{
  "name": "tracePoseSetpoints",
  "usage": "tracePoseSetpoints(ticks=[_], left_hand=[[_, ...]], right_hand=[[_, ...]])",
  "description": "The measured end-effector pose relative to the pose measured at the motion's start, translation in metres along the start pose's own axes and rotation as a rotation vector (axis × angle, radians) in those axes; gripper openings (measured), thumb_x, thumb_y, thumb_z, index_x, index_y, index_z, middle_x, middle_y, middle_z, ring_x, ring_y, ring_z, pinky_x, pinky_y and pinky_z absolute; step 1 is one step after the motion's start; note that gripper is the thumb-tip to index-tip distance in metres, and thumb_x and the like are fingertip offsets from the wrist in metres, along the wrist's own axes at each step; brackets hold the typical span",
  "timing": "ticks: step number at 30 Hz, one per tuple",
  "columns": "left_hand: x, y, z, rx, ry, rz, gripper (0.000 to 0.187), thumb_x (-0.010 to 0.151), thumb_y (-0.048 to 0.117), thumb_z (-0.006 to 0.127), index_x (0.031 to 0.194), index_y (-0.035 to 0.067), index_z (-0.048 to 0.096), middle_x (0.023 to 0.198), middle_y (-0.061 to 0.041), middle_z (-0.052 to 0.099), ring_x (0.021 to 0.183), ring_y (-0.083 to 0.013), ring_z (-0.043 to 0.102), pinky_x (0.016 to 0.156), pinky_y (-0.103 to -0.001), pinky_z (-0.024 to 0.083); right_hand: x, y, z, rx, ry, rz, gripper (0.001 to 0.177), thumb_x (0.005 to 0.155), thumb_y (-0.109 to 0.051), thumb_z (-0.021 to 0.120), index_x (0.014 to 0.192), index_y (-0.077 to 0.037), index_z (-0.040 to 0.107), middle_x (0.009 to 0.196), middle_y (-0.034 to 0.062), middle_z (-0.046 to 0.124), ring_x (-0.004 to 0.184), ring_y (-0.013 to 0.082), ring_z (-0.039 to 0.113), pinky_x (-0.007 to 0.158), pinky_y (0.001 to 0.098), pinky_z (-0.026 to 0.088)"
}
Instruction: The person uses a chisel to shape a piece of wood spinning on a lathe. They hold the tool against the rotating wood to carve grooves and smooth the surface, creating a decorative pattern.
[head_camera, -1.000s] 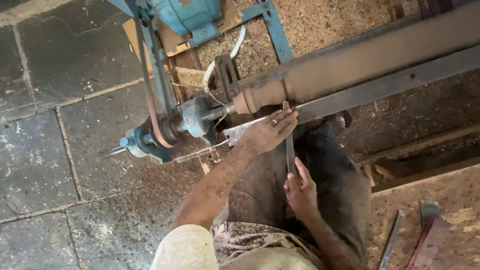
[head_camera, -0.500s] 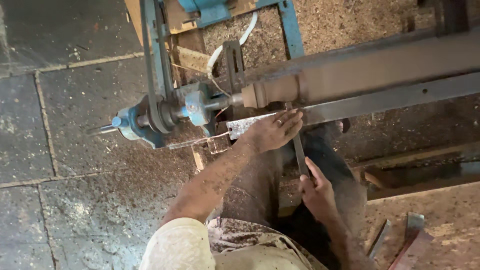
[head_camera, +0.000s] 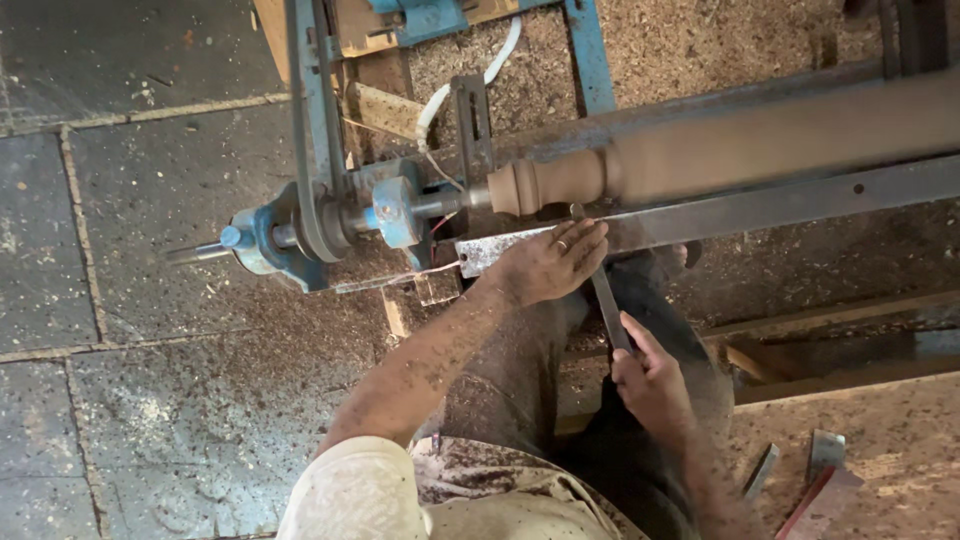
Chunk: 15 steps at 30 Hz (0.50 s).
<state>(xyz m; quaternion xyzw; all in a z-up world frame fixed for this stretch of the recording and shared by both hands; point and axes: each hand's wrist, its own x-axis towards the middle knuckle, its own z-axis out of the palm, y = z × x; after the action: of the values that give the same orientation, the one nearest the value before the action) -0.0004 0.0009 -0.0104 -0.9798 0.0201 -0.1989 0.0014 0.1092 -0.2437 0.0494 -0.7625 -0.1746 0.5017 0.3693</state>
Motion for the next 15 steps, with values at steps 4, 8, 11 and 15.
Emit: tracePoseSetpoints(ticks=[4, 8, 11, 15], left_hand=[[0.0, 0.001, 0.001, 0.012, 0.012, -0.014, 0.042, 0.104, 0.02, 0.053, 0.137, -0.006, 0.054, 0.145, -0.023, 0.059, 0.133, -0.034, 0.062, 0.11, -0.042, 0.055], [0.0, 0.001, -0.001, -0.012, 0.017, -0.02, 0.044, 0.099, 0.02, 0.055, 0.134, -0.007, 0.056, 0.142, -0.024, 0.06, 0.131, -0.0349, 0.063, 0.108, -0.042, 0.057], [0.0, 0.001, -0.002, -0.005, 0.046, -0.04, 0.042, 0.098, 0.02, 0.056, 0.131, -0.007, 0.058, 0.139, -0.025, 0.061, 0.128, -0.0358, 0.064, 0.106, -0.043, 0.057], [-0.002, 0.004, -0.002, 0.024, 0.082, -0.064, 0.04, 0.099, 0.018, 0.057, 0.13, -0.007, 0.06, 0.14, -0.025, 0.061, 0.127, -0.0369, 0.064, 0.107, -0.042, 0.056]], right_hand=[[0.005, -0.003, -0.007, 0.004, -0.028, 0.092, 0.061, 0.095, -0.013, 0.059, 0.154, -0.015, 0.046, 0.067, 0.0017, 0.058, 0.053, 0.008, 0.048, 0.046, 0.0272, 0.041], [0.005, -0.01, -0.014, -0.056, -0.045, 0.134, 0.061, 0.094, -0.015, 0.059, 0.154, -0.019, 0.047, 0.066, 0.0016, 0.058, 0.053, 0.0086, 0.049, 0.047, 0.0279, 0.043], [0.008, -0.014, -0.019, -0.079, -0.049, 0.087, 0.06, 0.094, -0.015, 0.06, 0.154, -0.016, 0.048, 0.067, 0.0006, 0.058, 0.052, 0.0087, 0.049, 0.048, 0.0279, 0.043], [0.007, -0.016, -0.024, -0.092, -0.058, 0.034, 0.059, 0.095, -0.015, 0.061, 0.153, -0.014, 0.051, 0.068, 0.0001, 0.057, 0.055, 0.007, 0.047, 0.049, 0.0264, 0.041]])
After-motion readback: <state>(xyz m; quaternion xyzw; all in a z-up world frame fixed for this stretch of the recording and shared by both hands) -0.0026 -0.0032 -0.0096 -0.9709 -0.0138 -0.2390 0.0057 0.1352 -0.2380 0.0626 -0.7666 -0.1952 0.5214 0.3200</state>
